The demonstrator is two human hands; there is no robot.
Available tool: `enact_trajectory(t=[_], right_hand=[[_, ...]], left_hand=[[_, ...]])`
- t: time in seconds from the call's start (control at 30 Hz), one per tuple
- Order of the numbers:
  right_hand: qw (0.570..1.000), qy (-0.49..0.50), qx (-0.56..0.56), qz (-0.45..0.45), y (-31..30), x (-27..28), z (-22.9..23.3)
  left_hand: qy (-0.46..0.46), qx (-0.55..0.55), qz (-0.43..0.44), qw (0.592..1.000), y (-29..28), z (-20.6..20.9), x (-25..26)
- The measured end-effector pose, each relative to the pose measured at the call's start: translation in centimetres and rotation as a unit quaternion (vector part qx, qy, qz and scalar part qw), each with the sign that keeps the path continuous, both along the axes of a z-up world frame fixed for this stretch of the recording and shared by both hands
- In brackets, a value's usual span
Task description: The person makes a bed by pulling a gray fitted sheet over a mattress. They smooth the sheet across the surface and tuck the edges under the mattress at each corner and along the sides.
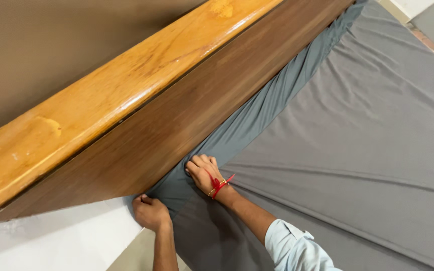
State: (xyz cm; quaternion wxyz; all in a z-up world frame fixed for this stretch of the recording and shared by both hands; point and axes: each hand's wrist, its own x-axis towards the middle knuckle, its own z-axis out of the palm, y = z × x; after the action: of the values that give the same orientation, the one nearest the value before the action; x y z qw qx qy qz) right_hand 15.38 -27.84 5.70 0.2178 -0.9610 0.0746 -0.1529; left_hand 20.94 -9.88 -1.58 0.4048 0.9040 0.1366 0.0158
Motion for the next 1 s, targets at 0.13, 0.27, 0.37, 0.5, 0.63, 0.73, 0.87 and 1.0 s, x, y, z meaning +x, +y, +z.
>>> enact_trajectory(t=[0.13, 0.27, 0.37, 0.5, 0.63, 0.73, 0.87, 1.0], right_hand=[[0.998, -0.003, -0.01, 0.063, 0.0, 0.0, 0.3], [0.994, 0.066, -0.005, 0.091, -0.5, 1.3, 0.4], [0.989, 0.104, 0.015, 0.1, -1.0, 2.2, -0.2], [0.993, 0.068, -0.055, 0.075, -0.2, 2.1, -0.9], [0.984, -0.061, -0.16, 0.05, 0.3, 1.3, -0.6], [0.99, -0.016, -0.122, 0.067, 0.3, 1.0, -0.6], [0.991, -0.078, -0.087, 0.071, -0.1, 1.6, -1.4], [0.995, -0.032, -0.043, 0.082, -0.5, 2.4, -1.7]], left_hand=[[0.118, -0.102, 0.089, 0.984, -0.5, 0.4, 1.6], [0.156, -0.117, 0.111, 0.974, -1.2, 2.5, 1.8], [0.178, -0.096, 0.102, 0.974, -1.1, 4.2, 1.8], [0.175, -0.116, 0.084, 0.974, -1.0, 5.2, 1.6], [0.22, -0.103, 0.053, 0.969, -0.8, 5.5, 1.4], [0.264, -0.106, 0.054, 0.957, -0.8, 5.5, 1.7], [0.225, -0.084, 0.049, 0.97, -0.7, 4.8, 1.4], [0.014, -0.024, -0.039, 0.999, -0.7, 5.0, -0.7]])
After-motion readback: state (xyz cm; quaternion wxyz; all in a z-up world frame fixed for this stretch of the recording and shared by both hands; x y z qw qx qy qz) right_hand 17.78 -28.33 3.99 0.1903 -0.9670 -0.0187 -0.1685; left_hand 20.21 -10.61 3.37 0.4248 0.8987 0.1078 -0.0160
